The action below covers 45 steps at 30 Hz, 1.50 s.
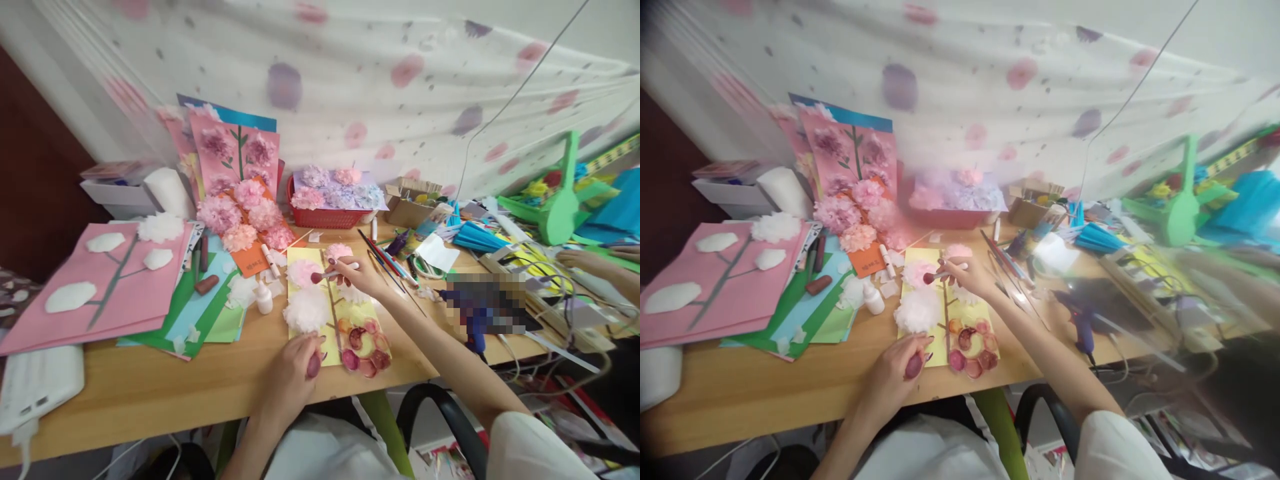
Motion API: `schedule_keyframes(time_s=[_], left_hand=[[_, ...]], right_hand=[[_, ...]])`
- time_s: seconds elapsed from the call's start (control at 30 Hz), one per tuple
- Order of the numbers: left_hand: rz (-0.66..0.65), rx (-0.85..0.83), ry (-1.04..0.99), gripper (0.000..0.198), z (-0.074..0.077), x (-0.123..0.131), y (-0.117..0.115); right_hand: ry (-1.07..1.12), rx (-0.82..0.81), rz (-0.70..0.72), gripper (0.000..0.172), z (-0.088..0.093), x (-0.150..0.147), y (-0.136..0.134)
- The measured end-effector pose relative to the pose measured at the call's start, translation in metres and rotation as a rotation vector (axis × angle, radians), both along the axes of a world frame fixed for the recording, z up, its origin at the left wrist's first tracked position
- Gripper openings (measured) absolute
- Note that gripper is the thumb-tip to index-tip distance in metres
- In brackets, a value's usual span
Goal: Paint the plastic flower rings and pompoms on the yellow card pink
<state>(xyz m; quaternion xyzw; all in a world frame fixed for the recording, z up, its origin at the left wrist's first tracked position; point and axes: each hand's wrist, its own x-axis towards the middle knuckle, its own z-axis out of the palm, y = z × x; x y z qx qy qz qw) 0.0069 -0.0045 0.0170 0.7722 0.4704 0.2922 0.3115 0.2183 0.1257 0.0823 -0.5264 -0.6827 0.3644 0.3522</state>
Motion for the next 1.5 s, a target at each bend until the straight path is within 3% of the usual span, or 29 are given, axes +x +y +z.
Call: schedule_keyframes(time_s=[0.13, 0.23, 0.53, 0.9, 1.43, 1.5], left_hand=[[-0.044, 0.027, 0.034, 0.032, -0.006, -0.016, -0.001], [-0.046, 0.026, 0.060, 0.033, -0.008, -0.018, 0.000], [-0.046, 0.022, 0.078, 0.033, -0.010, -0.018, 0.001], [-0.028, 0.014, 0.030, 0.032, -0.010, -0.017, 0.002], [-0.050, 0.034, 0.037, 0.031, -0.011, -0.019, 0.002], [-0.052, 0.044, 0.036, 0.030, -0.013, -0.020, 0.003]], right_hand=[[-0.033, 0.023, -0.030, 0.054, -0.019, -0.006, 0.011], [-0.057, 0.043, -0.021, 0.049, -0.023, -0.007, 0.008], [-0.066, 0.078, -0.064, 0.050, -0.022, -0.018, 0.006], [-0.041, -0.009, -0.040, 0.043, -0.028, -0.012, 0.008], [0.003, -0.059, -0.094, 0.053, -0.028, -0.014, 0.005], [-0.003, -0.059, -0.064, 0.049, -0.028, -0.016, 0.008]])
